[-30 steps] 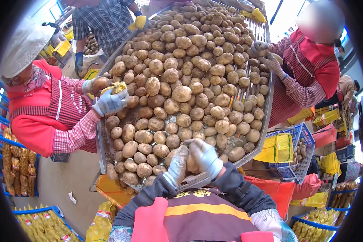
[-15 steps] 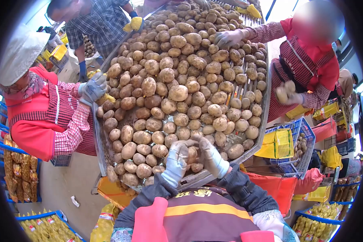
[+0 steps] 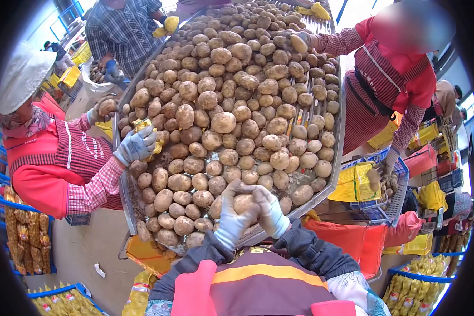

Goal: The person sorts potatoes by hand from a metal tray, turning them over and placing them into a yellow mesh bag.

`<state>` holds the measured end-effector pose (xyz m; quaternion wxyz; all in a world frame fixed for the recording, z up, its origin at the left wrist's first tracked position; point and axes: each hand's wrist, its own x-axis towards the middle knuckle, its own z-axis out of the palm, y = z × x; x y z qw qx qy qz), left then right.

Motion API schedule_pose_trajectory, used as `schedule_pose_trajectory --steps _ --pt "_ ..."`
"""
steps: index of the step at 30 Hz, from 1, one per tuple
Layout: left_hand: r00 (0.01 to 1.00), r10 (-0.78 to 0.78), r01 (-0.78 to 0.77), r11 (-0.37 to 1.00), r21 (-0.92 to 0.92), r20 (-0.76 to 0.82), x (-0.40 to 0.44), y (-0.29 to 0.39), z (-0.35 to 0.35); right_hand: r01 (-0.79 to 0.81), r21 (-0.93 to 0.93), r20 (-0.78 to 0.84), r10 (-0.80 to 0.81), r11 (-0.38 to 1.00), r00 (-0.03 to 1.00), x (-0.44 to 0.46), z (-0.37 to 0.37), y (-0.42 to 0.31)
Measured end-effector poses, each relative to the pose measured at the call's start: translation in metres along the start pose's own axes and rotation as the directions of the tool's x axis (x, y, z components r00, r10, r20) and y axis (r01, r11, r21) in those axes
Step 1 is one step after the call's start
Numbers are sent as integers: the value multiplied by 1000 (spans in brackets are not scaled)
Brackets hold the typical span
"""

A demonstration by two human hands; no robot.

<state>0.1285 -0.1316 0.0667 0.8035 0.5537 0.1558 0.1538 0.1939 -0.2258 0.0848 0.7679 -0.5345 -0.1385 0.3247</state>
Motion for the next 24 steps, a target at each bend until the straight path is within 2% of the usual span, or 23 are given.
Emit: schedule_pose_trajectory --steps 2,3,4,6,7,9,10,11,12,13,14,16,17,18,19,20,22,23,24 --pt "986 -159 145 963 -229 -43 4 -6 2 135 -121 11 -135 983 991 0 -2 10" --pt "968 -252 241 902 -357 16 7 -5 5 100 -140 -15 -103 985 995 -4 -5 12" --pt "925 -341 379 824 -422 166 4 -1 6 276 -297 37 -277 914 960 -3 -11 16" --pt "920 -375 387 820 -422 114 0 2 18 453 -560 124 -471 693 874 -5 -25 12" --pt "916 -382 398 818 -416 125 2 -4 19 448 -565 111 -474 693 874 -7 -30 9" --pt "951 -307 305 917 -257 34 7 -19 17 364 -612 23 -445 701 895 -11 -40 5" --pt "949 -314 314 915 -252 44 7 -23 19 247 -366 -184 -330 897 926 -10 -40 13" --pt "957 -289 289 957 -5 -31 8 -27 22 122 -37 -208 -127 992 970 -12 -47 14" --pt "965 -243 260 934 244 -96 10 -30 26 -21 295 -161 71 955 984 -16 -55 13" --pt "994 -98 88 976 198 44 10 -36 31 -130 536 -82 204 834 975 -25 -62 0" --pt "994 -103 89 963 253 45 6 -40 35 -234 602 17 280 763 960 -30 -85 6" --pt "925 -345 363 926 -100 162 2 -13 58 -195 694 -118 376 693 919 -45 -118 -1" --pt "924 -347 365 926 -100 161 3 -18 55 -62 739 -223 330 671 917 -52 -139 1" --pt "890 -375 368 927 76 259 5 -28 47 70 765 -326 291 641 900 -58 -164 4" --pt "844 -413 343 906 246 342 6 -33 42 201 741 -384 158 640 910 -64 -201 10" --pt "850 -410 343 907 244 330 5 -31 41 327 713 -435 26 620 900 -69 -235 11" --pt "746 -519 368 843 392 416 1 -24 38 466 669 -608 66 579 791 -80 -277 -12" --pt "713 -562 411 819 400 419 -2 -27 35 507 629 -689 119 589 715 -80 -290 -17" --pt "722 -559 412 820 397 408 -3 -27 33 542 584 -758 168 604 630 -74 -296 -20"
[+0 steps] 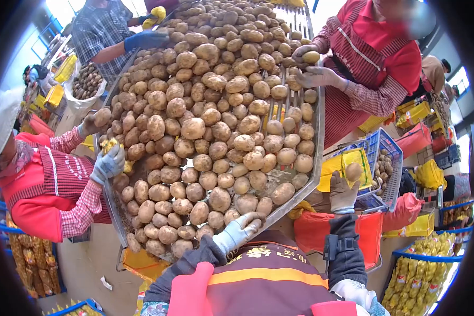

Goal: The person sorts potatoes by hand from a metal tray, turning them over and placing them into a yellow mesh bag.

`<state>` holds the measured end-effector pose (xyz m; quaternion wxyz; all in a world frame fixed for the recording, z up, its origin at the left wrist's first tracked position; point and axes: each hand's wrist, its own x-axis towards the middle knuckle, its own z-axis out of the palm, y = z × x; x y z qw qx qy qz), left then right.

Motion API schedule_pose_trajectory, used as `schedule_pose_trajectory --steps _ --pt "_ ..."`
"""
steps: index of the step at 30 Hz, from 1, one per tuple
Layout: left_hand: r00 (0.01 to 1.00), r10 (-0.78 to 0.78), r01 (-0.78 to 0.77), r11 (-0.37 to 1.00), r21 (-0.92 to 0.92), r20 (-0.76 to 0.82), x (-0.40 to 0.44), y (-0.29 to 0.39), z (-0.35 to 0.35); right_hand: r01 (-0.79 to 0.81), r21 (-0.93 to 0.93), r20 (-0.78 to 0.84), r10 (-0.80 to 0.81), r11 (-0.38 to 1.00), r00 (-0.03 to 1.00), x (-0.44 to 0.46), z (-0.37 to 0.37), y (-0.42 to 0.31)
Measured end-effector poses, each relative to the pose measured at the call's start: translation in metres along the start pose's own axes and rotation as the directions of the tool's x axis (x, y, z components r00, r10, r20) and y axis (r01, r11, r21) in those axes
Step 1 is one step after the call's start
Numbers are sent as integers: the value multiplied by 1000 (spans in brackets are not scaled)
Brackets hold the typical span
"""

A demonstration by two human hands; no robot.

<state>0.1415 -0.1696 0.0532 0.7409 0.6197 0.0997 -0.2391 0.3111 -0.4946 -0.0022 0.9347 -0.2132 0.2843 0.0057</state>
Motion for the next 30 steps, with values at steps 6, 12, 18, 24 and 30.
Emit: schedule_pose_trajectory --steps 6,12,18,24,30 --pt "998 -26 11 961 277 50 -19 -9 -13 714 -690 718 -13 119 696 -51 69 134" --pt "987 0 24 989 148 -160 -63 -29 -43 955 61 752 643 -289 146 -97 104 228" --pt "901 -9 11 1000 2 -435 -111 -74 -73 888 298 569 812 -350 129 -94 92 268" --pt "871 -112 79 993 -90 -478 -118 -73 -84 767 407 408 850 -495 332 -103 116 282" --pt "860 107 -188 975 -115 -500 -92 -84 -88 895 291 500 851 -337 157 -101 107 249"
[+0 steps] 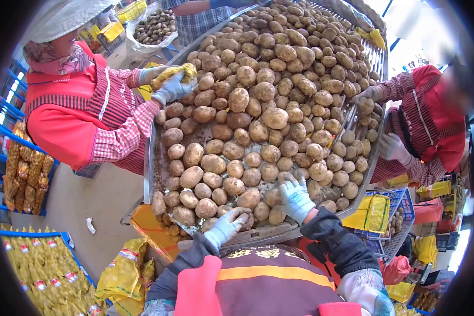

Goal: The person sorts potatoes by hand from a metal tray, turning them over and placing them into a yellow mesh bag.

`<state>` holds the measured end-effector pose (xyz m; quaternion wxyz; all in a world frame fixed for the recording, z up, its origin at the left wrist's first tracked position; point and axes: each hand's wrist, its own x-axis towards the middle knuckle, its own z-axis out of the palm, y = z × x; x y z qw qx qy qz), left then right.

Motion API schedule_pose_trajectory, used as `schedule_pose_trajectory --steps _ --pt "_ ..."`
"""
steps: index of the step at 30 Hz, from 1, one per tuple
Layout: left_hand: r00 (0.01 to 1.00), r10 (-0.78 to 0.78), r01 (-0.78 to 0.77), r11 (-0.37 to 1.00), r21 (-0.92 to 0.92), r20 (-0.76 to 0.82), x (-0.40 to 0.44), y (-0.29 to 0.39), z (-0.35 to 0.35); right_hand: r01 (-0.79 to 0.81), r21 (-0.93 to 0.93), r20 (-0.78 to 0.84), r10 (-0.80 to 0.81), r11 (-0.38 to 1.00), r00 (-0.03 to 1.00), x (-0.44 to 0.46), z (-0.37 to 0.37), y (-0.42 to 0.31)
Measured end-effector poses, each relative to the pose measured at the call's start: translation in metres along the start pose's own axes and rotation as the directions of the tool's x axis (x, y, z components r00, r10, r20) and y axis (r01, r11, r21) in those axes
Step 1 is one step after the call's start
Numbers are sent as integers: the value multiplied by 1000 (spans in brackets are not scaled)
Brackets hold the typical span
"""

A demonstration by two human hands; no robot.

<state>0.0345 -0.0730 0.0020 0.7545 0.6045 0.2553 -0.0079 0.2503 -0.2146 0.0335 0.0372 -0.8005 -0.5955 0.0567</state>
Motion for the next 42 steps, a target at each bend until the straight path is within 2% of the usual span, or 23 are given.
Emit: schedule_pose_trajectory --steps 3,6,8,10,12,14,15,18,19,20,22,24,25,28,30,32,34,35,36,38,39,40,42 --pt "986 -119 97 977 190 112 6 31 16 -16 4 24 16 1000 1000 3 5 -4" --pt "988 -27 4 988 153 153 17 20 23 75 -35 -72 -77 997 994 15 22 -3" --pt "986 -38 31 998 46 164 24 17 22 51 12 -58 -50 999 997 18 20 1" --pt "929 -332 369 864 -342 166 30 26 16 -51 117 11 50 992 999 17 1 -2" --pt "961 -252 185 889 -420 -112 34 35 26 -131 175 -75 146 976 986 7 -6 -3" --pt "971 -206 110 833 -543 -120 35 40 33 -239 745 -141 498 623 856 -3 -7 -8" --pt "971 -208 113 831 -544 -115 33 48 39 -184 966 61 532 182 845 -7 -12 -14" --pt "993 -46 113 665 -738 111 33 69 51 -117 990 137 340 -78 930 -12 -34 -30" --pt "962 -83 257 586 -769 259 36 74 52 -50 996 69 307 -71 949 -12 -24 -35" --pt "909 -105 400 497 -770 404 39 77 52 46 991 -82 302 124 950 -12 -24 -35" --pt "893 -142 438 497 -749 427 42 77 52 -84 994 51 368 75 928 -14 -29 -30" --pt "883 -153 460 473 -751 444 36 75 56 -304 926 378 546 -224 747 -10 -28 -23" --pt "895 -116 431 480 -764 431 38 73 56 -299 926 377 555 -229 742 -12 -27 -23" --pt "913 -147 402 481 -779 380 42 76 57 140 774 -481 429 618 764 -10 -37 -31" --pt "948 -146 314 587 -746 284 41 81 67 189 578 -537 196 794 821 -6 -62 -52" --pt "975 -66 202 650 -733 210 33 85 75 99 635 -435 248 766 866 -3 -55 -48" --pt "973 11 147 744 -652 231 35 72 61 -174 924 17 419 340 908 3 -13 -26" --pt "963 88 75 821 -566 255 37 68 56 -230 799 -19 406 556 914 4 -1 -10" --pt "962 88 75 823 -563 258 33 79 57 -412 797 138 530 442 836 4 -27 -12" --pt "951 78 153 724 -672 301 19 107 62 -175 981 191 601 -87 776 2 0 -7" --pt "952 77 152 722 -674 297 19 106 61 -232 946 317 497 -226 808 -5 -40 -16" --pt "960 83 128 722 -680 269 21 105 61 -233 946 317 495 -224 809 -7 -48 -24" --pt "972 95 82 722 -687 215 27 101 60 25 981 -89 332 193 939 -11 -50 -44"
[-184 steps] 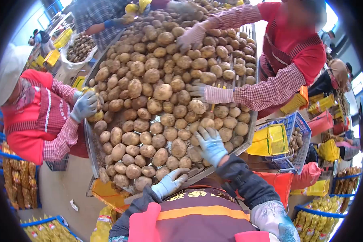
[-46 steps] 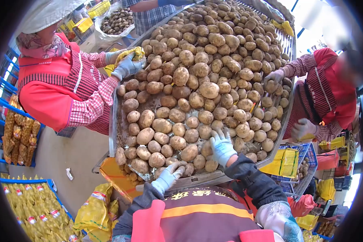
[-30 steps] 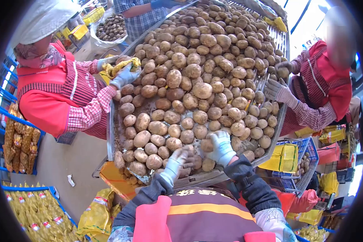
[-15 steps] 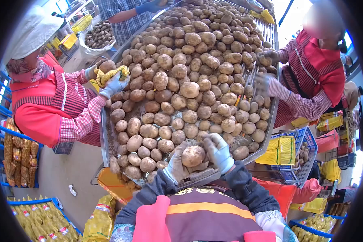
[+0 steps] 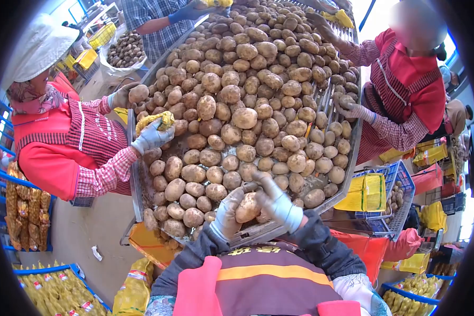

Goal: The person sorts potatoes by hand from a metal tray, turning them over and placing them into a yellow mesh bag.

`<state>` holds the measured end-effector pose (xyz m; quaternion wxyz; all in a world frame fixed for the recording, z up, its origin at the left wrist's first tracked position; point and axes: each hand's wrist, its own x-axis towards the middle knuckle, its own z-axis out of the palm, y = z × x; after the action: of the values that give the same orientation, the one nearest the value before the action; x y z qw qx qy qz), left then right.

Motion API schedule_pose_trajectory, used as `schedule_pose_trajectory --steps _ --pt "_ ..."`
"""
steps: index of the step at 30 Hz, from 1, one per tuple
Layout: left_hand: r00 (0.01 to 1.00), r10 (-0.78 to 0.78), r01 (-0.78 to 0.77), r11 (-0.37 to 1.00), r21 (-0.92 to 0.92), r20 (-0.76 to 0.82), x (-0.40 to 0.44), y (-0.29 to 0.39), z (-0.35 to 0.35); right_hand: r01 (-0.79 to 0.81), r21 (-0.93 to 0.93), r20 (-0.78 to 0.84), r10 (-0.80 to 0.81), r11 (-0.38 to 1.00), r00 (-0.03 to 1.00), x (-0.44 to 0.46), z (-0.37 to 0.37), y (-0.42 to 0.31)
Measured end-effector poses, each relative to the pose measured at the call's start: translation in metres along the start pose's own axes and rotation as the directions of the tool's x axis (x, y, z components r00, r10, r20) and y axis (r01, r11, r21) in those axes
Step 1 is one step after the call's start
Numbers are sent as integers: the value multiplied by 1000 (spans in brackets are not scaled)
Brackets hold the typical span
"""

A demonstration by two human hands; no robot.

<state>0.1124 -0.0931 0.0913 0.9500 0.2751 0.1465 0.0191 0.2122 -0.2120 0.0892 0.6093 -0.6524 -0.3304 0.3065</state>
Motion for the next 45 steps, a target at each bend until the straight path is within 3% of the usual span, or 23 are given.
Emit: schedule_pose_trajectory --steps 1,2,3,4,8,10,12,14,16,17,18,20,22,24,26,28,30,33,37,38,42,44,45 --pt "993 98 -89 988 130 -69 3 -7 -8 237 -368 92 -218 899 972 -1 3 2" --pt "993 94 -85 987 133 -66 3 -10 -13 267 -466 21 -291 843 956 -4 8 1" --pt "990 139 -128 970 207 -37 2 -9 -12 20 -151 -15 -23 988 1000 -3 5 -6" --pt "983 182 -174 945 277 -7 1 -8 -10 -247 179 42 243 952 969 0 0 -12" --pt "969 245 -225 901 370 -10 1 -12 -8 -219 370 -61 259 903 964 1 -6 1" --pt "952 305 -284 880 381 5 4 -12 -9 -327 388 67 328 861 942 -4 -2 0" --pt "936 332 -205 779 592 -114 3 -10 -10 -73 86 47 69 994 997 -8 14 -8" --pt "895 438 -358 821 445 -88 14 -27 -15 -84 77 27 83 993 996 -8 20 0" --pt "711 681 -478 652 589 -176 16 -19 2 -25 78 4 25 997 1000 -8 23 0" --pt "758 566 -443 811 382 -324 12 -13 19 31 76 -18 -30 997 999 -9 25 0" --pt "757 566 -443 812 381 -327 11 -11 13 29 76 -15 -28 997 999 -9 27 0" --pt "989 44 -74 975 -211 -143 6 -5 -3 149 -57 -9 -150 987 989 -10 29 -5" --pt "968 -80 41 986 -165 -238 0 -1 6 164 -35 -65 -167 986 984 -6 27 -12" --pt "982 -183 180 982 -61 -46 -3 3 9 248 -270 -112 -286 931 952 -2 19 -2" --pt "990 -142 142 990 0 26 5 -9 -5 281 -265 -191 -336 922 922 5 16 0" --pt "976 -205 209 977 44 -73 4 -18 -13 94 -339 -71 -125 936 990 8 6 5" --pt "972 -230 233 968 96 -38 2 -16 -11 130 -392 -93 -180 911 979 16 2 7" --pt "954 -298 297 942 158 -14 0 -6 5 -380 98 -136 391 920 910 22 -3 3" --pt "956 -286 290 955 57 -62 0 -5 -12 -102 251 102 79 963 992 6 -3 -3" --pt "956 -287 291 955 54 -65 1 -6 -10 -11 130 115 -4 991 993 0 0 -7" --pt "956 -268 279 957 86 -115 -3 -6 -7 -305 214 -119 335 928 935 9 -10 13" --pt "968 -251 251 965 -75 9 -4 4 3 -349 309 -208 421 885 883 6 -14 6" --pt "987 -155 151 985 -86 -39 2 1 -5 -206 326 -168 272 922 948 1 -12 9"
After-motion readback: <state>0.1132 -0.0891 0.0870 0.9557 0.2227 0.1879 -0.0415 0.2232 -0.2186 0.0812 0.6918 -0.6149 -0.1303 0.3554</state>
